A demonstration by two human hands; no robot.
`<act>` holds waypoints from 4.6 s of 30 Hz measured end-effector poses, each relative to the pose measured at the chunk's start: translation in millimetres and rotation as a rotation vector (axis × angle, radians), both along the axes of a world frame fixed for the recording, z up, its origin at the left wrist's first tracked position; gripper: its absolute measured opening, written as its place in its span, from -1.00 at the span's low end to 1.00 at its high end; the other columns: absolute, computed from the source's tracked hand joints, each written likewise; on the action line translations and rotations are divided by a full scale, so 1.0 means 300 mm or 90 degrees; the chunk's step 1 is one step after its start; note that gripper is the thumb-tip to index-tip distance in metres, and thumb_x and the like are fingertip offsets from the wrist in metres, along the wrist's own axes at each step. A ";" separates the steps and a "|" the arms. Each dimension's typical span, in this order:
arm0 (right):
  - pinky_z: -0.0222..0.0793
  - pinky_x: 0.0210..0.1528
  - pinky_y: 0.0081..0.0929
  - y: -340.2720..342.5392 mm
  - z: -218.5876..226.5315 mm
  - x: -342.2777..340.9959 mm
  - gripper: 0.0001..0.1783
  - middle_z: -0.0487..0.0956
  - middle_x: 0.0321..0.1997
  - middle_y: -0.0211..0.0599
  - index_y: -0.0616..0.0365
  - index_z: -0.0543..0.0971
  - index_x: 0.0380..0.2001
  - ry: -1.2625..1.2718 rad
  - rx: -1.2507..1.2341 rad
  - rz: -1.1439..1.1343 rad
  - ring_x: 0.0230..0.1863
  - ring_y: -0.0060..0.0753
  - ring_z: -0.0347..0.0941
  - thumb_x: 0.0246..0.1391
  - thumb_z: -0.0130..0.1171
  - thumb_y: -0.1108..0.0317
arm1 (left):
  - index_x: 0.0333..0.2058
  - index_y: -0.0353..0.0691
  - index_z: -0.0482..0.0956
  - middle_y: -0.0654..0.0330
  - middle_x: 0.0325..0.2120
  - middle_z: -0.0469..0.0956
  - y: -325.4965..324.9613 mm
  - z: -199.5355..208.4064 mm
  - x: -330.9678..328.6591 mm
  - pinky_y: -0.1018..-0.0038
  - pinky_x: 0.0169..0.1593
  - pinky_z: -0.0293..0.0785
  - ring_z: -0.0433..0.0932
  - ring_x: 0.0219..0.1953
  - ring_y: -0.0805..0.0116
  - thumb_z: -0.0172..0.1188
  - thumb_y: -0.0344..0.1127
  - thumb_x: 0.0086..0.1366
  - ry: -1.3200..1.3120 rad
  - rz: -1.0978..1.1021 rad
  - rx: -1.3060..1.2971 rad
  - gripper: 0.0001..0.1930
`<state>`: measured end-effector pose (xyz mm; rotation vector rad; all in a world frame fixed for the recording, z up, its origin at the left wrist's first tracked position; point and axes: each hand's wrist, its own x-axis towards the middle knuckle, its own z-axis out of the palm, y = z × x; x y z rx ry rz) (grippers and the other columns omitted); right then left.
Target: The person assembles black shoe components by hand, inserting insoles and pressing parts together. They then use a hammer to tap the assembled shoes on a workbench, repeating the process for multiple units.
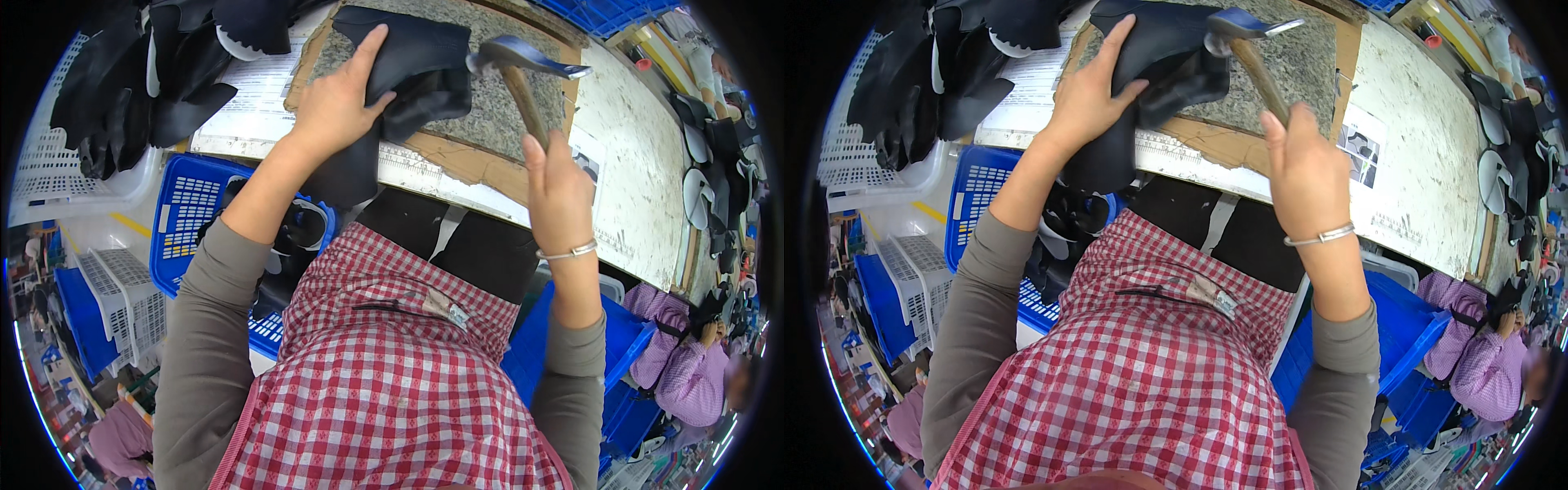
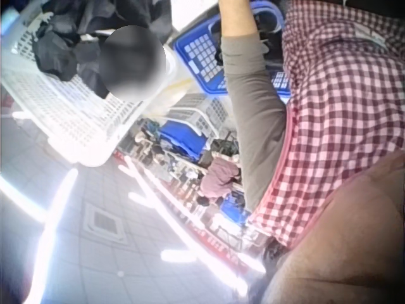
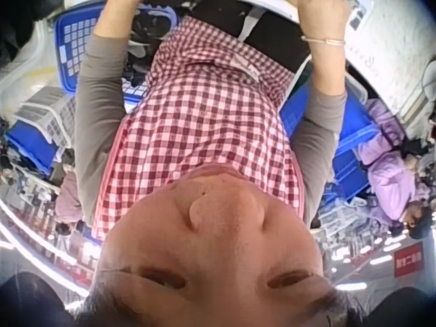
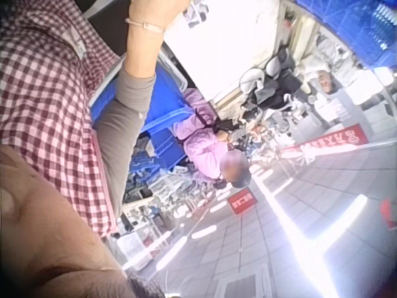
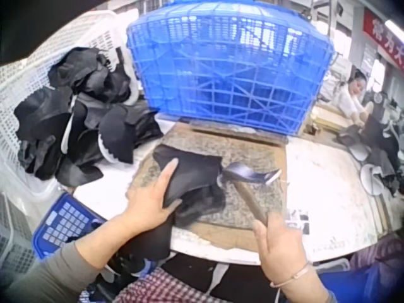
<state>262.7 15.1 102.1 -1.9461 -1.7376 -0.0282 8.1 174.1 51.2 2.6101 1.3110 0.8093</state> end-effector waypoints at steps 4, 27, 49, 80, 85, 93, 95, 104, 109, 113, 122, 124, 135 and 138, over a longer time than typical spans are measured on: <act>0.49 -0.38 0.11 0.099 0.002 -0.050 -0.53 0.59 -0.54 0.20 0.27 0.50 -0.22 -0.031 -0.224 0.093 -0.44 0.29 0.60 0.45 0.01 -0.01 | 0.51 0.17 -0.09 -0.21 -0.11 0.67 0.040 0.004 -0.024 0.01 0.04 0.54 0.62 -0.04 -0.32 0.24 -0.05 0.42 -0.045 -0.062 -0.111 -0.15; 0.34 -0.45 -0.22 -0.036 -0.092 0.077 -0.56 0.46 -0.57 -0.07 0.28 0.50 -0.20 0.253 -0.215 0.126 -0.52 -0.10 0.43 0.45 0.06 0.02 | 0.30 -0.14 0.40 0.09 0.04 0.57 0.237 0.278 -0.365 0.11 0.17 0.48 0.51 0.15 0.03 0.40 -0.06 0.23 0.250 0.064 0.258 -0.29; 0.34 -0.46 -0.28 -0.185 -0.022 0.107 -0.63 0.38 -0.61 0.01 0.27 0.50 -0.26 0.306 -0.255 0.058 -0.60 -0.06 0.26 0.39 0.17 0.11 | 0.48 0.05 0.16 0.12 0.38 0.35 0.718 0.109 -0.301 -0.13 0.29 0.32 0.38 0.31 -0.08 0.30 0.34 0.21 0.333 0.142 0.248 -0.03; 0.45 -0.40 0.16 0.071 0.006 0.035 -0.61 0.57 -0.54 0.22 0.26 0.45 -0.22 0.049 -0.061 0.071 -0.45 0.36 0.55 0.46 0.01 0.08 | 0.36 -0.10 0.37 -0.20 0.00 0.63 0.159 0.036 -0.012 0.07 0.13 0.49 0.59 0.04 -0.25 0.10 -0.04 0.49 -0.031 -0.048 -0.168 -0.45; 0.47 -0.27 0.20 0.221 0.027 -0.023 -0.53 0.60 -0.51 0.24 0.31 0.48 -0.19 -0.071 -0.219 0.071 -0.38 0.37 0.58 0.47 -0.03 0.02 | 0.38 -0.10 0.37 -0.24 0.06 0.60 0.183 0.017 -0.020 0.18 0.23 0.43 0.55 0.15 -0.22 0.07 0.01 0.50 -0.107 -0.118 -0.166 -0.43; 0.48 -0.40 0.10 0.197 -0.034 0.011 -0.51 0.59 -0.55 0.18 0.29 0.44 -0.27 -0.046 -0.173 0.164 -0.46 0.33 0.57 0.47 -0.05 0.00 | 0.38 -0.06 0.38 -0.23 0.09 0.58 0.197 0.020 -0.031 0.18 0.25 0.40 0.53 0.19 -0.19 0.06 0.02 0.51 -0.099 -0.086 -0.246 -0.44; 0.48 -0.40 0.11 0.205 -0.033 -0.011 -0.52 0.59 -0.56 0.17 0.30 0.44 -0.27 -0.045 -0.158 0.142 -0.46 0.33 0.57 0.47 -0.04 0.01 | 0.38 -0.05 0.38 -0.23 0.09 0.58 0.197 -0.004 -0.034 0.18 0.25 0.41 0.53 0.19 -0.19 0.07 0.03 0.51 -0.097 -0.090 -0.228 -0.43; 0.51 -0.38 0.08 0.203 -0.023 -0.068 -0.54 0.59 -0.57 0.14 0.29 0.47 -0.24 -0.058 -0.142 0.151 -0.46 0.29 0.59 0.46 -0.01 0.02 | 0.10 -0.11 0.60 0.02 0.03 0.60 0.226 0.334 0.058 0.02 0.32 0.31 0.48 0.21 -0.03 0.17 -0.07 0.37 0.249 -0.270 0.064 -0.60; 0.47 -0.37 0.10 0.024 0.047 0.037 -0.52 0.57 -0.56 0.22 0.32 0.47 -0.22 -0.009 -0.010 0.130 -0.41 0.38 0.57 0.46 0.00 0.01 | 0.07 -0.12 0.65 0.13 0.05 0.53 0.236 0.529 0.230 0.17 0.31 0.33 0.43 0.16 0.04 0.34 -0.15 0.23 0.114 -0.499 0.508 -0.57; 0.46 -0.32 0.20 -0.040 -0.035 0.102 -0.53 0.58 -0.50 0.33 0.30 0.48 -0.22 0.001 -0.099 0.020 -0.36 0.49 0.56 0.45 0.02 0.00 | 0.28 -0.09 0.50 0.07 0.14 0.53 0.100 0.314 0.297 0.14 0.29 0.40 0.45 0.19 0.05 0.30 0.00 0.34 -0.020 -0.440 0.066 -0.41; 0.44 -0.27 0.11 -0.114 -0.068 0.223 -0.46 0.59 -0.41 0.32 0.34 0.50 -0.21 0.133 -0.193 -0.036 -0.30 0.41 0.58 0.48 -0.06 -0.03 | 0.34 0.16 0.44 0.21 0.20 0.57 0.091 0.058 0.520 0.19 0.38 0.36 0.50 0.26 0.15 0.35 -0.24 0.27 -0.018 -0.386 0.171 -0.35; 0.44 -0.30 0.09 -0.143 0.002 0.230 -0.47 0.59 -0.45 0.26 0.35 0.51 -0.19 0.161 -0.196 -0.099 -0.33 0.38 0.58 0.48 -0.04 -0.02 | 0.25 0.13 0.56 0.18 0.09 0.64 0.143 0.076 0.548 0.25 0.29 0.46 0.57 0.18 0.15 0.29 -0.22 0.32 -0.041 -0.424 0.067 -0.50; 0.49 -0.42 0.01 -0.179 -0.016 0.300 -0.61 0.60 -0.53 0.15 0.35 0.52 -0.13 0.022 -0.132 -0.029 -0.42 0.27 0.61 0.41 0.12 0.13 | 0.12 -0.14 0.65 0.00 -0.12 0.70 0.132 0.195 0.614 0.35 -0.16 0.58 0.69 -0.11 0.16 0.15 -0.22 0.44 -0.046 -0.523 -0.391 -0.65; 0.46 -0.42 -0.01 -0.146 -0.092 0.327 -0.60 0.58 -0.51 0.22 0.37 0.53 -0.06 0.002 -0.205 -0.045 -0.43 0.29 0.59 0.42 0.12 0.15 | 0.07 0.08 0.71 0.07 -0.12 0.73 0.136 0.177 0.624 0.24 0.07 0.57 0.69 -0.07 0.07 0.25 -0.14 0.39 -0.099 -0.503 -0.263 -0.69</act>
